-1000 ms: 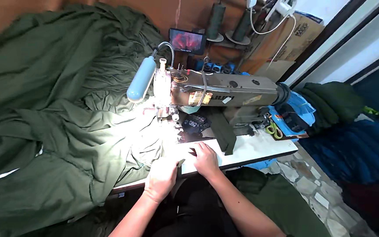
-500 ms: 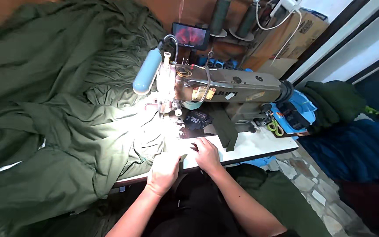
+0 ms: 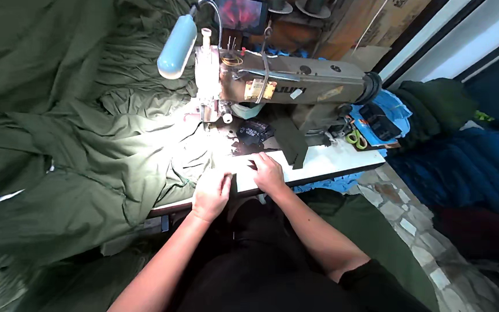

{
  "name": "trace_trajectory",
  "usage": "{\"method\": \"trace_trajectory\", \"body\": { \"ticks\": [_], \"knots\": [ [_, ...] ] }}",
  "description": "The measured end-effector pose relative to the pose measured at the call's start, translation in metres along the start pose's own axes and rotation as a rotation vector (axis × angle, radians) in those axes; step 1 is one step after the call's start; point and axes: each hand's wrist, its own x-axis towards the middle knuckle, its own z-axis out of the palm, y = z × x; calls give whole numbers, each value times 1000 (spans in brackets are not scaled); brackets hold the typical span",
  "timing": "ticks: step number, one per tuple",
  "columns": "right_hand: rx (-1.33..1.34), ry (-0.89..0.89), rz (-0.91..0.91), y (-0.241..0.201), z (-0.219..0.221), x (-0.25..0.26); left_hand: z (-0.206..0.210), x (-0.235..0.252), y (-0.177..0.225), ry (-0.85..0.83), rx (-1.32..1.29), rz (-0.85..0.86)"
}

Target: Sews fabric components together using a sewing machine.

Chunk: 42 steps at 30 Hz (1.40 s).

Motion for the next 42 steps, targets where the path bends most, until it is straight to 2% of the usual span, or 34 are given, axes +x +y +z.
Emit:
{"method": "trace_trajectory", "body": {
  "ticks": [3,5,6,10,15,17,21,29,35,38,42],
  "knots": [
    [489,-43,66,-21,-17,-12,-24,12,17,-21,-317,-242],
    [859,-137,84,-40,-28,-23,-38,17,32,-34,-507,-334],
    [964,-157,67,-46,-32,-25,-44,18,38,-55,-564,-354],
    [1020,-110,72,-58,-42,-20,-50,20,48,-141,-713,-399],
    [1159,-121,55,-54,-44,-22,-54,24,53,-170,-968,-606],
    [1193,-94,24,-57,-43,-23,-54,27,50,-209,-1068,-635],
    [1107,-38,-70,-59,-44,-16,-51,34,45,-269,-1191,-657],
    [1024,-46,-109,-53,-43,-9,-46,43,31,-352,-1170,-606],
    [943,-57,-101,-55,-52,5,-64,49,28,-305,-694,-133],
    [971,-88,-92,-63,-55,12,-70,52,30,-292,-536,-64],
    [1000,37,-145,-60,-37,6,-75,52,30,-201,-521,-96]
  ]
}}
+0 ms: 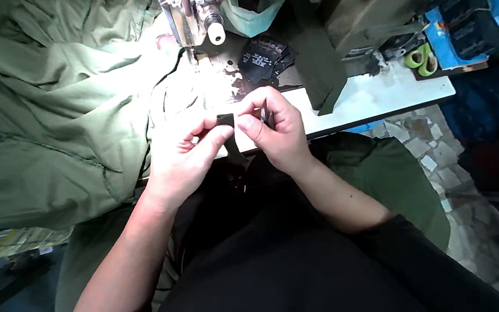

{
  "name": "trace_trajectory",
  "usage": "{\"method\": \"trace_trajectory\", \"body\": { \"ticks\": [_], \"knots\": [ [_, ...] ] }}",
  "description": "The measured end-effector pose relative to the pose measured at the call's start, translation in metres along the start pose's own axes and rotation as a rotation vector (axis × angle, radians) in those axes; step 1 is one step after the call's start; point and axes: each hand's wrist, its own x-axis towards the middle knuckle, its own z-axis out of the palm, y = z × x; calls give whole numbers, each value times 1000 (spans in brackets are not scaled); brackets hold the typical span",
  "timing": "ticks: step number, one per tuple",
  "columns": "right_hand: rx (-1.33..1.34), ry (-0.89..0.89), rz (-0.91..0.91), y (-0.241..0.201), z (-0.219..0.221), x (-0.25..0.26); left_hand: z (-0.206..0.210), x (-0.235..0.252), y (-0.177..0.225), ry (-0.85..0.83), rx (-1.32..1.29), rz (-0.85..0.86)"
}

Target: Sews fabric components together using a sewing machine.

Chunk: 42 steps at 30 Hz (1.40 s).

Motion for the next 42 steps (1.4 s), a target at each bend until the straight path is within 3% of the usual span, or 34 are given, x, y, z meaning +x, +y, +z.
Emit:
{"method": "trace_trajectory", "body": {
  "ticks": [5,12,22,26,33,42],
  "knots": [
    [-26,8,14,27,12,-31,-4,-2,-1,120,-116,-33],
    [38,16,9,18,29,-26,-5,0,0,175,-193,-40],
    [33,53,93,8,32,-29,-2,-1,10,268,-306,-285],
    [68,55,164,7,33,-31,3,-2,3,333,-418,-308],
    [176,91,293,8,38,-33,3,-6,0,364,-470,-393],
    [186,32,475,7,33,-40,-3,-10,-10,262,-475,-483]
  ]
}}
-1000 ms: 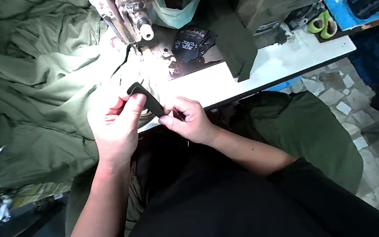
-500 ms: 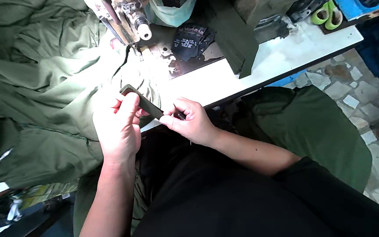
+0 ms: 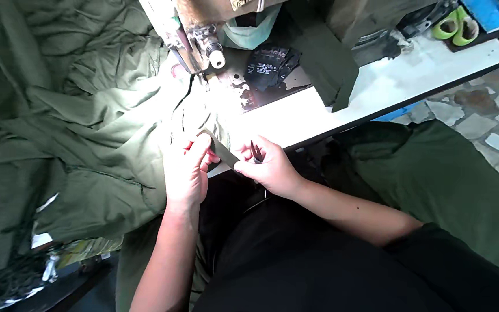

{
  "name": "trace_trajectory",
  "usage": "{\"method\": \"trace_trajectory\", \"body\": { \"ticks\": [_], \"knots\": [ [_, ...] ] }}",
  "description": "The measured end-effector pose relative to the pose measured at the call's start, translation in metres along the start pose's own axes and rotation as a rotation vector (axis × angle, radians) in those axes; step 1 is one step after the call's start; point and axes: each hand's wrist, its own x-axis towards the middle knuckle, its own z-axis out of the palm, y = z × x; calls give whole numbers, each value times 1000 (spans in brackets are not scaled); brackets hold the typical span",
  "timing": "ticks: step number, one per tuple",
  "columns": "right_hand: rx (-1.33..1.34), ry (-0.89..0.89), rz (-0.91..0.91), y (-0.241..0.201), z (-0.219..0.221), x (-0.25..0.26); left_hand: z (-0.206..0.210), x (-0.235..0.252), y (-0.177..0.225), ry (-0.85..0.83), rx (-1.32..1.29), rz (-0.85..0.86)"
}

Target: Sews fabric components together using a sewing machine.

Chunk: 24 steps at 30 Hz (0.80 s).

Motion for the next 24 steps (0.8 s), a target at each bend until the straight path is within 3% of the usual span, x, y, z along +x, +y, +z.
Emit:
{"method": "trace_trajectory", "body": {
  "ticks": [5,15,18,21,24],
  "knots": [
    [-65,-70,162,-3,-4,0,-2,2,-3,-2,70,-51],
    [-81,-88,153,-1,-7,2,0,6,-13,-1,1,-36],
    [-97,-128,161,0,-9,2,-13,8,-9,-112,22,-80],
    [-215,-235,88,-9,-15,10,-36,30,12,-280,174,-51],
    [-484,-222,-120,-13,-15,37,-41,63,29,-273,533,94]
  ]
}}
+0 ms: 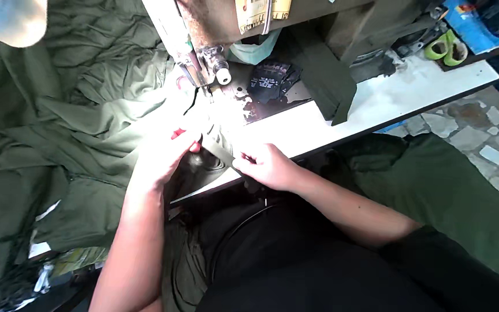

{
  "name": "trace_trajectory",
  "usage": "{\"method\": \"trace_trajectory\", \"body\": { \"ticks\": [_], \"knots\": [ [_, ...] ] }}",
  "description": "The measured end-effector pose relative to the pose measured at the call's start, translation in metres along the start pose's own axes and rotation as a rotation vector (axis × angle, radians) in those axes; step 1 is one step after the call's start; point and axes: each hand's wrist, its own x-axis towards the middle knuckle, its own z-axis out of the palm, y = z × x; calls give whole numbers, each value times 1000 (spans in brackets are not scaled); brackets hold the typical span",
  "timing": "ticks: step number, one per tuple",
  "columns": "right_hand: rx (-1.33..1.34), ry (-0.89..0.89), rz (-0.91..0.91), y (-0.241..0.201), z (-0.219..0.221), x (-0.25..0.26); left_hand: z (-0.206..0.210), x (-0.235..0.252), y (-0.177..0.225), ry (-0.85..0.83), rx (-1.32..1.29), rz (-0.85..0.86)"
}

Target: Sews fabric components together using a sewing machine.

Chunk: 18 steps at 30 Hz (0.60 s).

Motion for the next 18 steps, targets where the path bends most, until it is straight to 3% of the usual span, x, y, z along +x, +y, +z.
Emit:
{"method": "trace_trajectory", "body": {
  "ticks": [3,5,7,10,12,18],
  "knots": [
    [-216,-86,22,6,-2,24,-5,28,-2,-111,636,56],
    [-304,-137,33,7,-2,24,1,33,-6,-238,860,23],
    [-339,-222,59,4,-8,21,13,26,-10,-185,914,130],
    [-310,-197,-9,8,-12,22,29,26,-31,-95,854,382],
    [-285,-171,-76,12,-9,27,35,32,-42,-121,856,402],
    [-301,-377,38,3,-14,31,41,24,-61,-81,976,399]
  ]
}}
